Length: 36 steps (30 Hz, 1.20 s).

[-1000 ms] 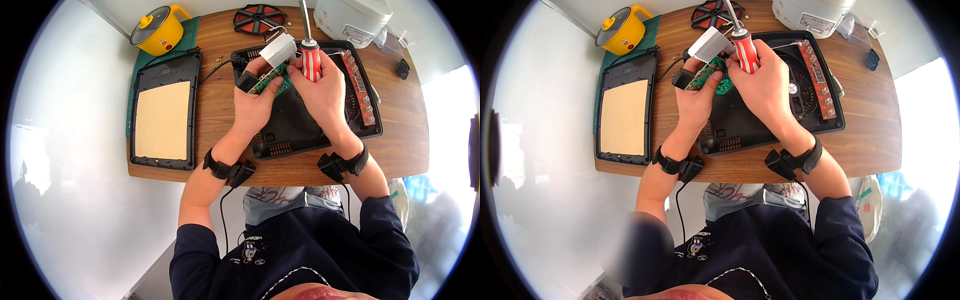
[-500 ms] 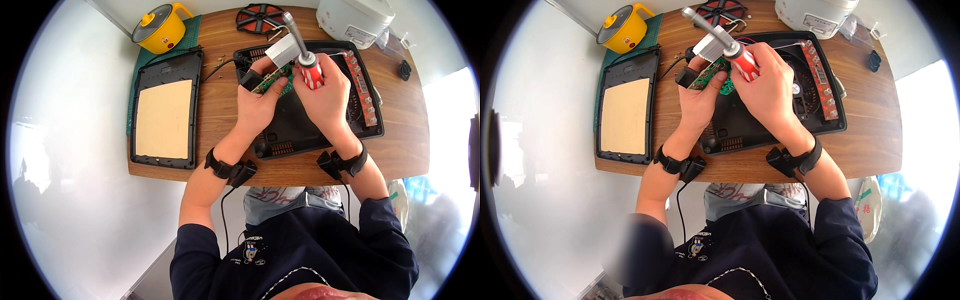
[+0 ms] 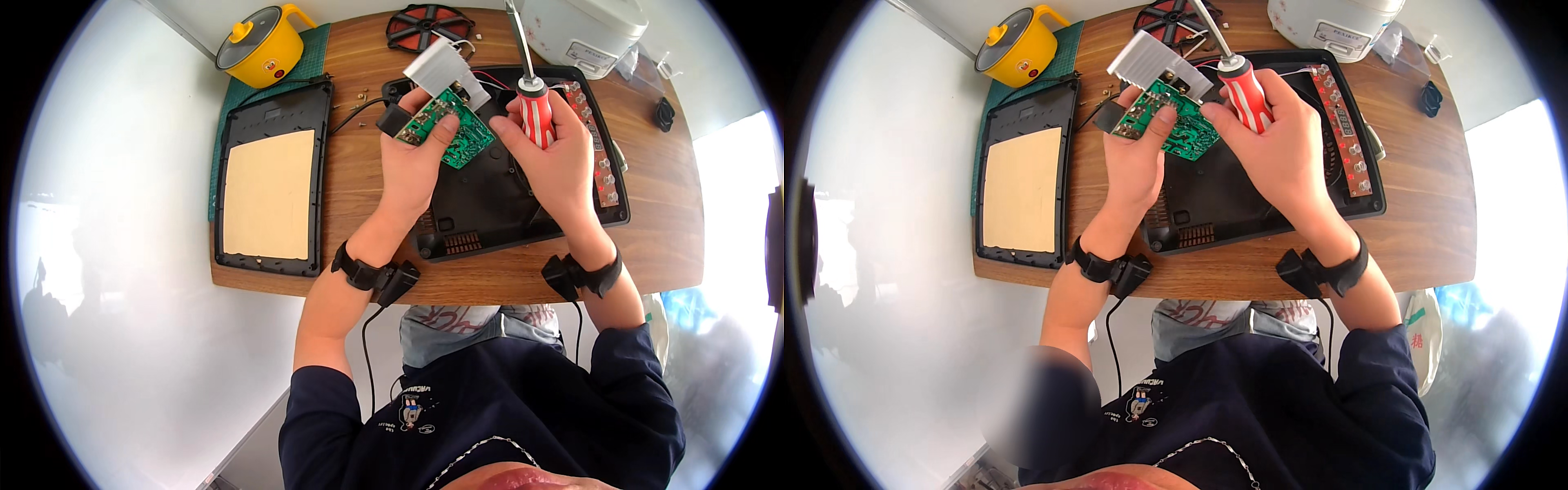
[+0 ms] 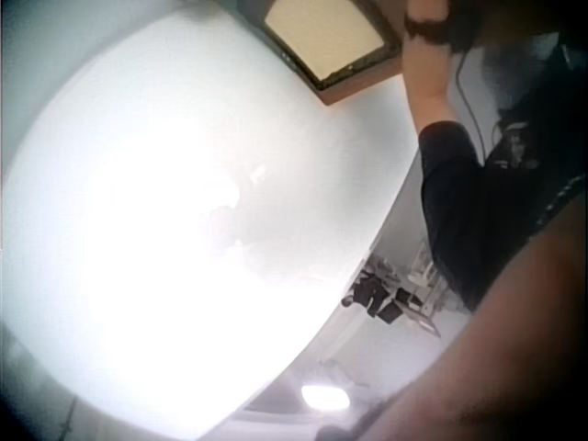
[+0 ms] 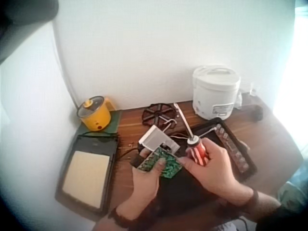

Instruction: The person uses a screwdriver to loosen screws on a circuit board inside an electronic device, then removes the board and continues unscrewing components while holding it.

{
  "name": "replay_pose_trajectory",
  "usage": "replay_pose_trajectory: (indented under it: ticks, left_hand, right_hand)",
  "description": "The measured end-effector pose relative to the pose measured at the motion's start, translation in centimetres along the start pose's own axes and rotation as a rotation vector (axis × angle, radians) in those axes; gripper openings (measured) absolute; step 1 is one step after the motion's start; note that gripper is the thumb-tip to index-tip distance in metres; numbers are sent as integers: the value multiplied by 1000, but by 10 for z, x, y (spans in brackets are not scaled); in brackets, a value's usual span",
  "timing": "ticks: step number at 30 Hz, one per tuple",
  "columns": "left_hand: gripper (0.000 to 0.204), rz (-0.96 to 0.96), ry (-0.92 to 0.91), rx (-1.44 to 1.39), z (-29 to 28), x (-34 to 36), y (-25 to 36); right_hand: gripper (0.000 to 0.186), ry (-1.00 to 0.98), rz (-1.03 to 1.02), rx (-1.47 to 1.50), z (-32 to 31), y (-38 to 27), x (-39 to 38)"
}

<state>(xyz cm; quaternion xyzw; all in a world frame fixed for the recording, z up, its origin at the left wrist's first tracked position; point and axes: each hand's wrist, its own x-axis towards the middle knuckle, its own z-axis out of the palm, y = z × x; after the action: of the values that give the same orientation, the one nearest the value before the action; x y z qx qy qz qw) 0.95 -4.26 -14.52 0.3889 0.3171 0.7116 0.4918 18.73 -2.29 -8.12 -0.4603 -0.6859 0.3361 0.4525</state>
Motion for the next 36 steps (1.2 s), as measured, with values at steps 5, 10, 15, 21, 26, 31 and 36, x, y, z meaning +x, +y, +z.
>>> replay_pose_trajectory:
  ticks: [5, 10, 15, 21, 26, 31, 36]
  left_hand:
    - [41, -23, 104, -77, -3, 2, 2]
    - [41, 56, 151, -39, -1, 3, 2]
    - [41, 68, 144, -40, -2, 2, 2]
    - [41, 25, 123, -11, -2, 4, 1]
    - [42, 15, 92, 0, -3, 4, 0]
    - [42, 10, 80, 15, -6, 4, -2]
    - [41, 10, 64, 14, -6, 4, -1]
  right_hand:
    - [39, -106, 134, 49, -17, -4, -20]
    - [49, -129, -97, -217, -32, -8, -42]
    - [49, -122, -134, -279, -33, -4, -51]
    - [54, -125, 209, 758, -31, 7, -53]
    - [57, -277, 112, 1448, -33, 16, -41]
    - [60, -279, 30, 1435, -31, 12, -44]
    - [65, -211, 97, 1393, -31, 5, -47]
